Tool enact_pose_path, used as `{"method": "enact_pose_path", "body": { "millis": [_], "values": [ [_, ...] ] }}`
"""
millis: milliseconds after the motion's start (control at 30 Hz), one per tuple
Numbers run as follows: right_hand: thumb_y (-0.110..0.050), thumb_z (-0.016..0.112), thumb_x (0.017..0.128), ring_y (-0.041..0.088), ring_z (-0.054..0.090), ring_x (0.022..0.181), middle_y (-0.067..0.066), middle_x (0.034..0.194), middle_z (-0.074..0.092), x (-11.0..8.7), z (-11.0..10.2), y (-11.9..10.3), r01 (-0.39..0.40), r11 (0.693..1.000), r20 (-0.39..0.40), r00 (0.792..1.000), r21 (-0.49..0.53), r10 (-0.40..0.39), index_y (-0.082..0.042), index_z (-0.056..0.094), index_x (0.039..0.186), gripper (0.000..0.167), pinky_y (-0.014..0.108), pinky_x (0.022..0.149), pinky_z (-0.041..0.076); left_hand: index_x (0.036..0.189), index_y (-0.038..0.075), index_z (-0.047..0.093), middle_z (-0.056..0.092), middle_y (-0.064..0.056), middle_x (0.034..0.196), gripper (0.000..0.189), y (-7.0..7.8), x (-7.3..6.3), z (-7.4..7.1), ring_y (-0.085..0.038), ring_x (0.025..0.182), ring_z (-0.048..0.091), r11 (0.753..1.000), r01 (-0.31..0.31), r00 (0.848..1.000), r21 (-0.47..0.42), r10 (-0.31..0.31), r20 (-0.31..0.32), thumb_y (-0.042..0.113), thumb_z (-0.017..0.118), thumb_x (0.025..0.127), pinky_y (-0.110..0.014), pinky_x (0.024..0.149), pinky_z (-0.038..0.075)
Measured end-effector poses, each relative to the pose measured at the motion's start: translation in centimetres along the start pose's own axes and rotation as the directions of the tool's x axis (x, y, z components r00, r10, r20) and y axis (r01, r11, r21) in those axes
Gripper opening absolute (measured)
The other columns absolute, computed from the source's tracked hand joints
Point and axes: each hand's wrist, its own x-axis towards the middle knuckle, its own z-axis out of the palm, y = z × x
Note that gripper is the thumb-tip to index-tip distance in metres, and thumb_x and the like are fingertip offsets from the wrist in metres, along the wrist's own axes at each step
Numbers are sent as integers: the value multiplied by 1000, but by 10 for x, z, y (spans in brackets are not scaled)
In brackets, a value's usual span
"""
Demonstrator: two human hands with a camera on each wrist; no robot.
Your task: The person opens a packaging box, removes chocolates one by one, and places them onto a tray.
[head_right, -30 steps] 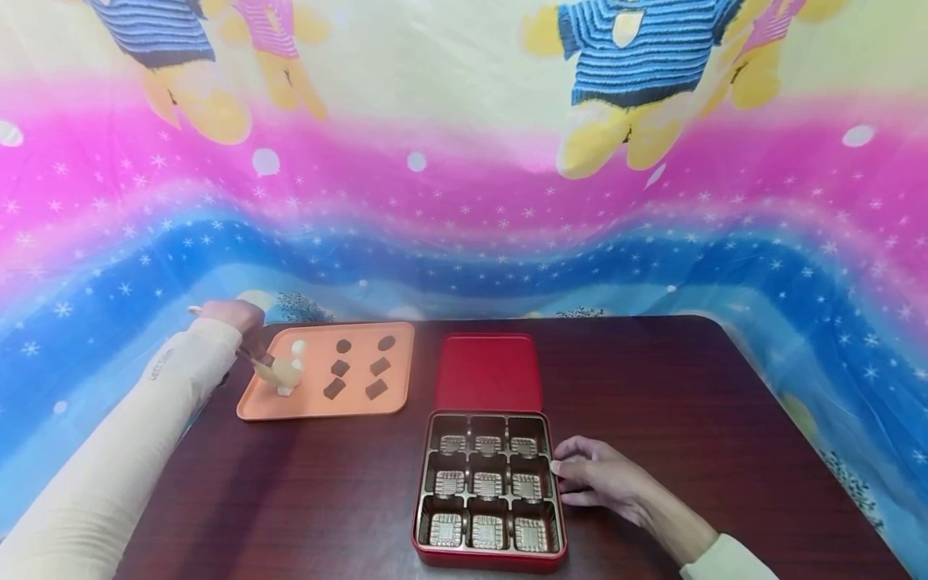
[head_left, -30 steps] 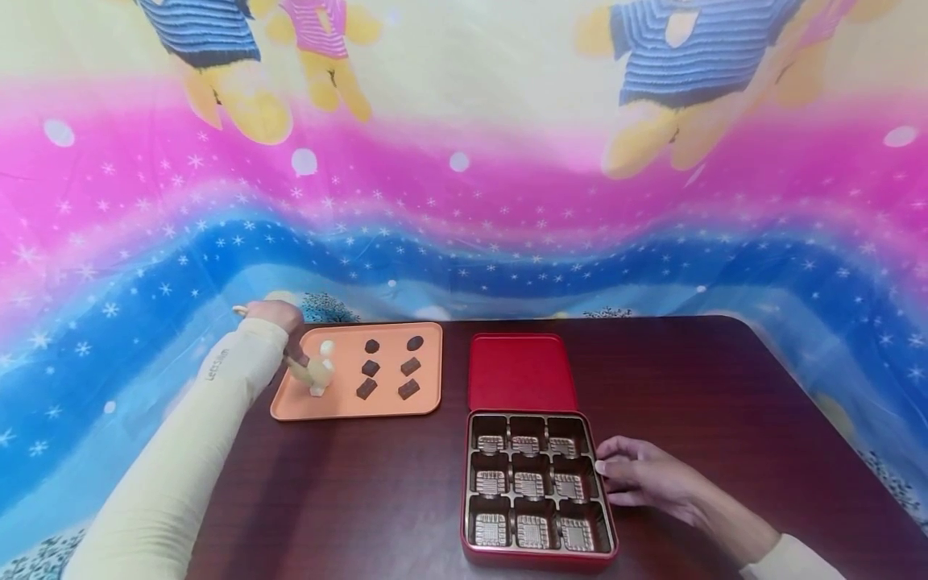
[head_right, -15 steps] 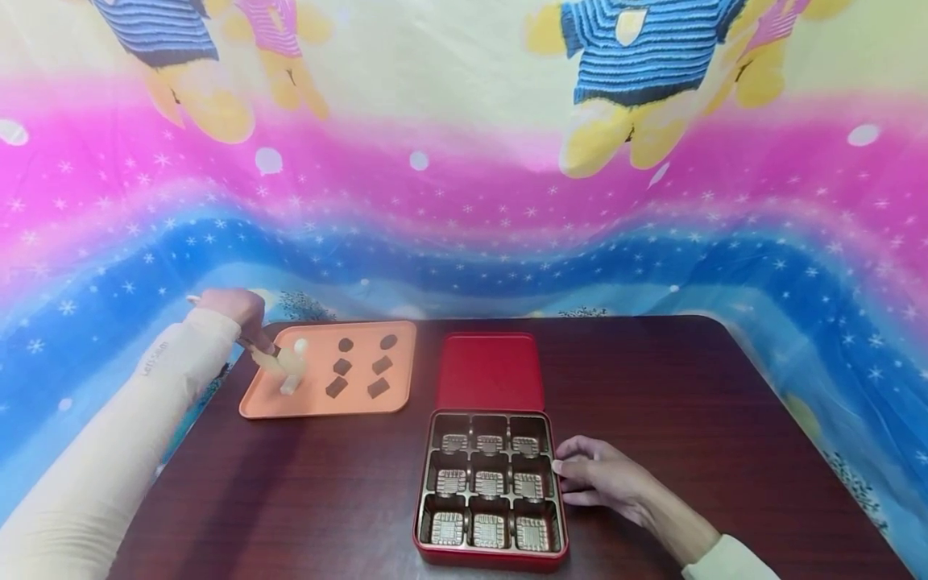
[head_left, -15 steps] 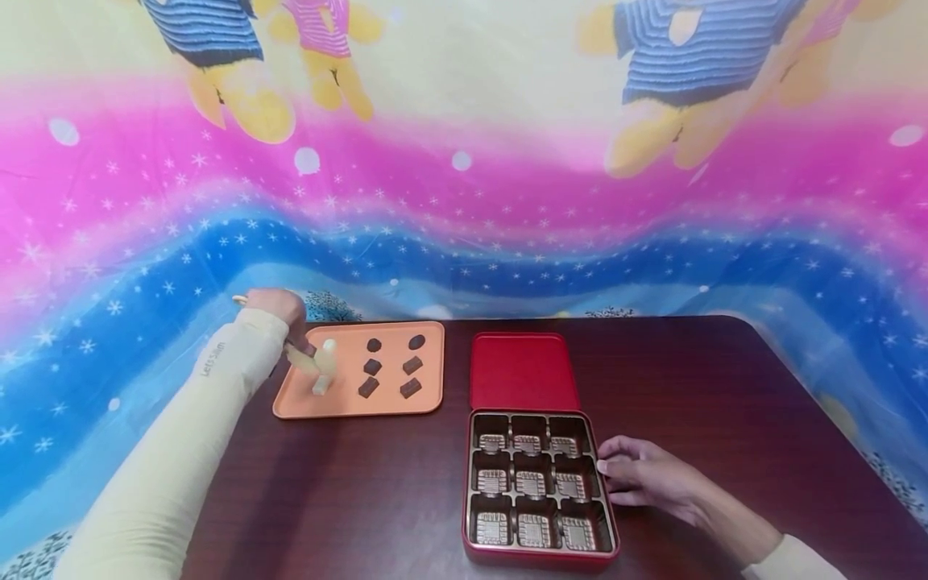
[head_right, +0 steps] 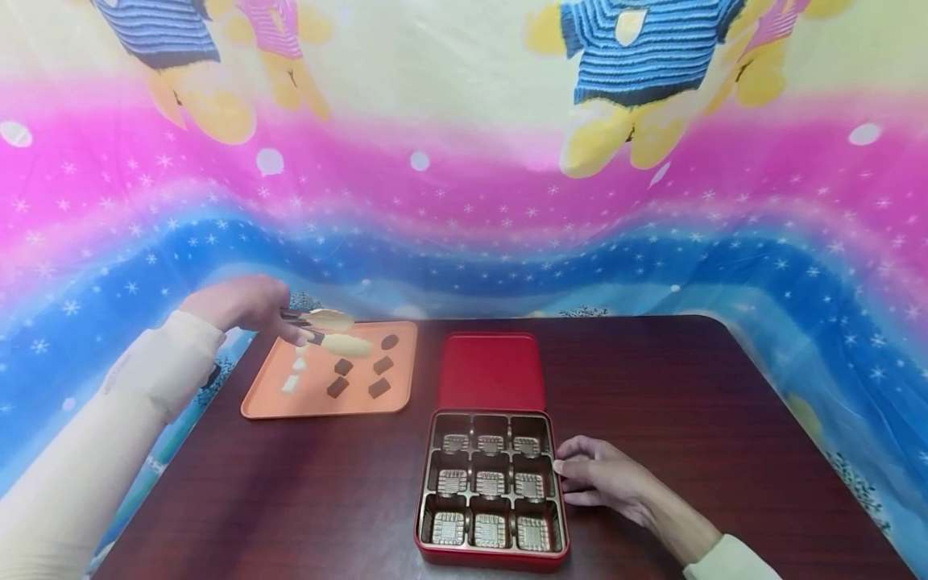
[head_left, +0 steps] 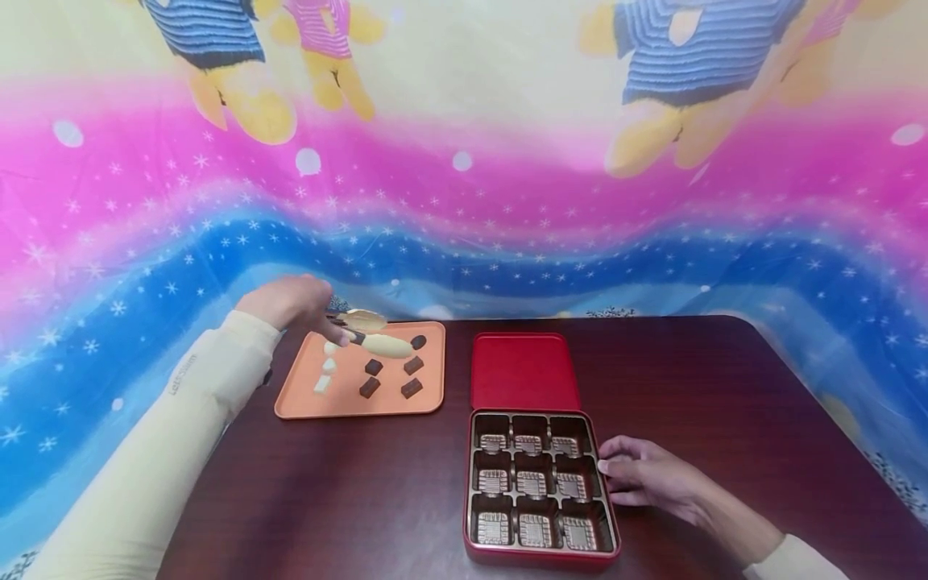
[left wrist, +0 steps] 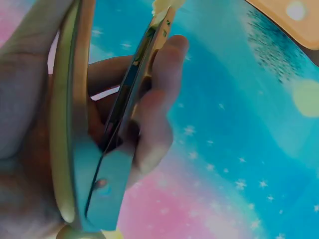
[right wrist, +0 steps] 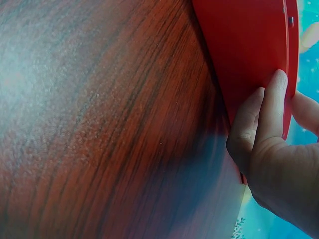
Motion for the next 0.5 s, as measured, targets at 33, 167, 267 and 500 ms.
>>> {"method": "enact_pose_path", "body": {
  "millis": [33,167,267,500],
  "values": [
    [-16,60,98,22,64,96,8,106,63,0,0,0,0,1000,0,1000,0,0,-2,48,115,25,40,85,56,78,8,58,48,-3,72,49,3,0,1,-16,65,46,1000,-26,1000,-10,26,-7,52,80,78,-29,59,41],
    [-16,60,98,22,64,95,8,106,63,0,0,0,0,1000,-5,1000,0,0,-3,48,115,25,40,84,56,85,6,62,49,-3,71,50,12,-5,5,-15,64,44,994,-85,996,-64,83,-32,50,84,74,-28,56,38],
    [-16,60,98,22,64,94,8,105,63,0,0,0,-4,1000,-12,1000,-2,4,-3,48,114,25,40,84,56,96,5,68,52,-3,71,56,18,-11,10,-15,64,46,988,-133,990,-81,128,-57,52,85,71,-28,55,39],
    [-16,61,97,22,63,94,9,105,62,-1,1,-1,-11,1000,-21,1000,-8,11,-2,47,116,27,39,84,56,129,1,61,55,-3,70,81,26,-24,26,-14,60,46,950,-284,953,-128,266,-142,49,87,69,-28,54,39]
  ]
}}
